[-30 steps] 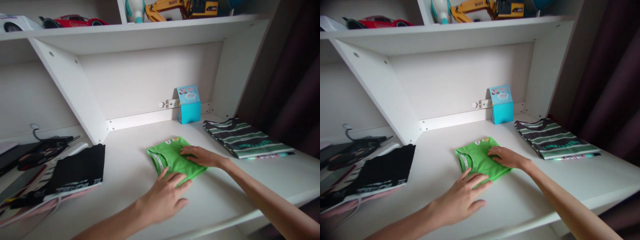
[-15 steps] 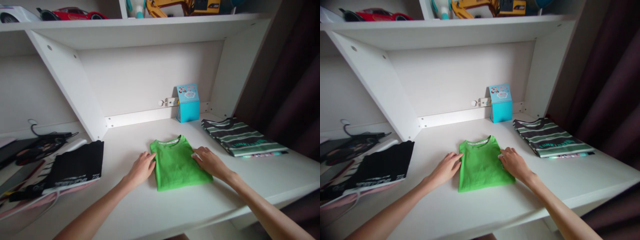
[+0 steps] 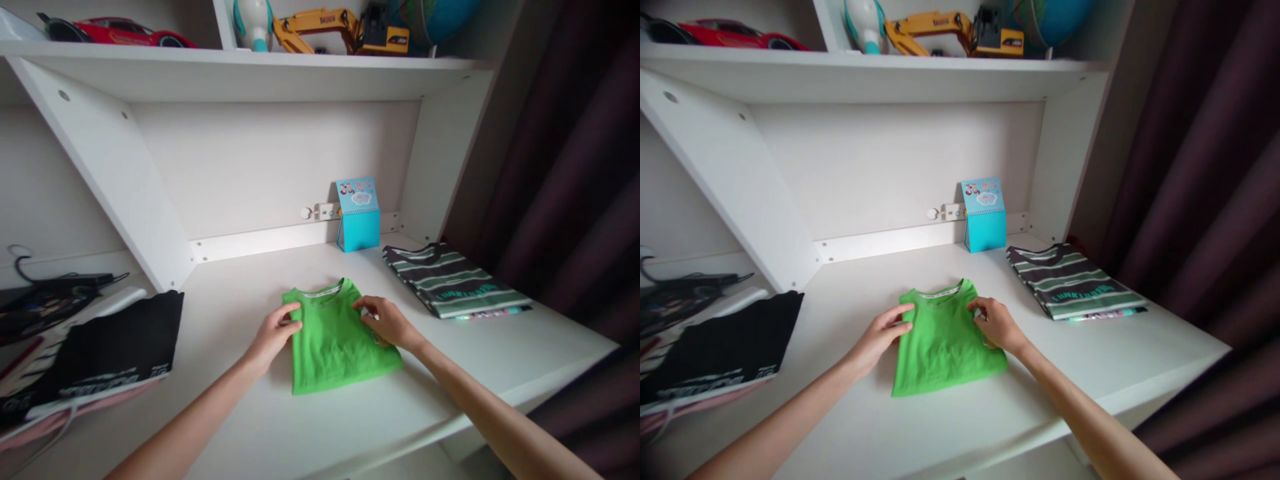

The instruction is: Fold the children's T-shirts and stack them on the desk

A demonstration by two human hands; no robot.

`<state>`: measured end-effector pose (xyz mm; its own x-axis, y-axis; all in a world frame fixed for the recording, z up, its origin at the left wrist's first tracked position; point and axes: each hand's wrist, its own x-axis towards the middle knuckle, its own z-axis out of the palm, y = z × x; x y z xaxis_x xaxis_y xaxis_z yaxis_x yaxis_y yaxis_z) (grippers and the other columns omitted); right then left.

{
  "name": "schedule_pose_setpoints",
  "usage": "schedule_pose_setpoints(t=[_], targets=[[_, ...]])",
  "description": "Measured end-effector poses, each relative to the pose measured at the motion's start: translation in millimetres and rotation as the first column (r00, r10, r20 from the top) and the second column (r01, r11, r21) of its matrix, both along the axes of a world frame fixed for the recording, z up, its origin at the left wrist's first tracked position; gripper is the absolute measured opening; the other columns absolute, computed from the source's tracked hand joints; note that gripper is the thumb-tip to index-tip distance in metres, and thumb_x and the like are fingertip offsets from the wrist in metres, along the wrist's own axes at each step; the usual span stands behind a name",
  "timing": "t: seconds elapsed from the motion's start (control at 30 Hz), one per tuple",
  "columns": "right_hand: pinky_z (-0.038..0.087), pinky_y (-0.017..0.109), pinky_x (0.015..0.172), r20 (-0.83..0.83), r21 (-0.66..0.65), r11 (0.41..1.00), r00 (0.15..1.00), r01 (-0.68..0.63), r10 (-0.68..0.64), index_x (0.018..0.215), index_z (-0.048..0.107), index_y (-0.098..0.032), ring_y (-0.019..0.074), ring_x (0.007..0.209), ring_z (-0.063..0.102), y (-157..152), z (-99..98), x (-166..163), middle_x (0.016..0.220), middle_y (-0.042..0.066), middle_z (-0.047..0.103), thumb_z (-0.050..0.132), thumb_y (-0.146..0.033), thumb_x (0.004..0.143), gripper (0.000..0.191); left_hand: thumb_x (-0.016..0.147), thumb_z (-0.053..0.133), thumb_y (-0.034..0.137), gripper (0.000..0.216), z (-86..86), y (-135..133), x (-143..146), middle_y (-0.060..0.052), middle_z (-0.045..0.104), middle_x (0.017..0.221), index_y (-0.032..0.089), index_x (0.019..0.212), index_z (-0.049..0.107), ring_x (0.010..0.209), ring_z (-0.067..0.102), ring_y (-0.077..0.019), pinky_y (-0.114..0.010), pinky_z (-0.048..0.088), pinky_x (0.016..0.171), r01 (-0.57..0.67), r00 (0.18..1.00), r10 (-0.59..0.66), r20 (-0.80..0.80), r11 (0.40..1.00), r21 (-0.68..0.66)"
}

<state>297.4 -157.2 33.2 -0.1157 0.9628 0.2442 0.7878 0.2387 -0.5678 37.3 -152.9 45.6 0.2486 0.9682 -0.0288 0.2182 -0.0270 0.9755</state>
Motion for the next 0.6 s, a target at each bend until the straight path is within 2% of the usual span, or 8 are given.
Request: schedule_pose_setpoints(t=[0.1,0.2,0.27,0.37,0.43,0.5,0.6], targets=[[0.046,0.028,0.072,-0.029,0.158,0.987,0.999,0.035,-0.031,0.086,0.066,-0.02,0.0173,0.077,0.059,-3.2,15.2,23.6,0.085,0.004,0.063,0.045,-0.02,0.075,0.023,0.074,0.055,0.017,0.046,4.5,2.3,28.9,-0.008,0.059,0.11,0.016,0.121,0.052,0.08,0.058,-0.0136,-0.027,0.049,0.073,0.04,0.995,-0.02,-0.093,0.975,0.218],[0.045,0.03,0.075,0.024,0.347,0.927,0.986,0.145,-0.163,0.088,0.067,-0.02,0.0196,0.083,0.06,-8.8,39.9,61.9,0.095,0.006,0.062,0.045,-0.02,0.078,0.024,0.076,0.053,0.017,0.049,13.9,11.5,74.7,-0.01,0.052,0.121,0.017,0.125,0.048,0.07,0.057,-0.0098,-0.026,0.05,0.071,0.127,0.988,-0.079,-0.136,0.907,0.401],[0.044,0.029,0.075,0.068,0.423,0.878,0.958,0.224,-0.278,0.09,0.068,-0.019,0.0201,0.083,0.059,-12.3,58.4,94.6,0.097,0.007,0.062,0.049,-0.02,0.078,0.023,0.077,0.052,0.015,0.05,23.0,22.4,113.0,-0.01,0.05,0.122,0.018,0.126,0.048,0.069,0.057,-0.0093,-0.026,0.05,0.074,0.169,0.984,-0.122,-0.128,0.862,0.477],[0.04,0.026,0.072,0.107,0.479,0.811,0.895,0.336,-0.434,0.09,0.069,-0.017,0.0172,0.081,0.059,-12.7,82.3,150.6,0.099,0.007,0.064,0.054,-0.018,0.076,0.02,0.075,0.054,0.012,0.053,34.9,44.9,177.1,-0.011,0.044,0.128,0.017,0.127,0.046,0.074,0.058,-0.0109,-0.028,0.05,0.079,0.196,0.979,-0.196,-0.052,0.845,0.498],[0.038,0.024,0.071,0.127,0.487,0.781,0.852,0.392,-0.507,0.09,0.069,-0.015,0.0144,0.08,0.058,-7.4,91.3,188.0,0.101,0.007,0.064,0.054,-0.019,0.077,0.02,0.074,0.055,0.01,0.055,37.6,60.9,219.0,-0.011,0.041,0.132,0.016,0.128,0.045,0.088,0.059,-0.0156,-0.032,0.047,0.087,0.193,0.975,-0.22,0.0,0.855,0.482],[0.036,0.025,0.069,0.151,0.473,0.766,0.817,0.434,-0.556,0.091,0.07,-0.014,0.0132,0.078,0.058,2.8,91.5,219.3,0.101,0.008,0.064,0.053,-0.02,0.078,0.022,0.073,0.057,0.01,0.057,33.6,74.5,254.5,-0.012,0.041,0.133,0.016,0.128,0.044,0.107,0.052,-0.0216,-0.036,0.041,0.095,0.188,0.976,-0.219,0.019,0.875,0.447],[0.036,0.026,0.064,0.155,0.442,0.77,0.807,0.459,-0.57,0.083,0.072,-0.012,0.0156,0.073,0.06,23.3,74.5,240.9,0.089,0.011,0.067,0.058,-0.019,0.073,0.018,0.071,0.063,0.015,0.065,13.9,85.7,284.5,-0.016,0.041,0.133,0.014,0.131,0.038,0.123,0.038,-0.028,-0.041,0.032,0.102,0.186,0.982,-0.186,-0.03,0.935,0.301]])
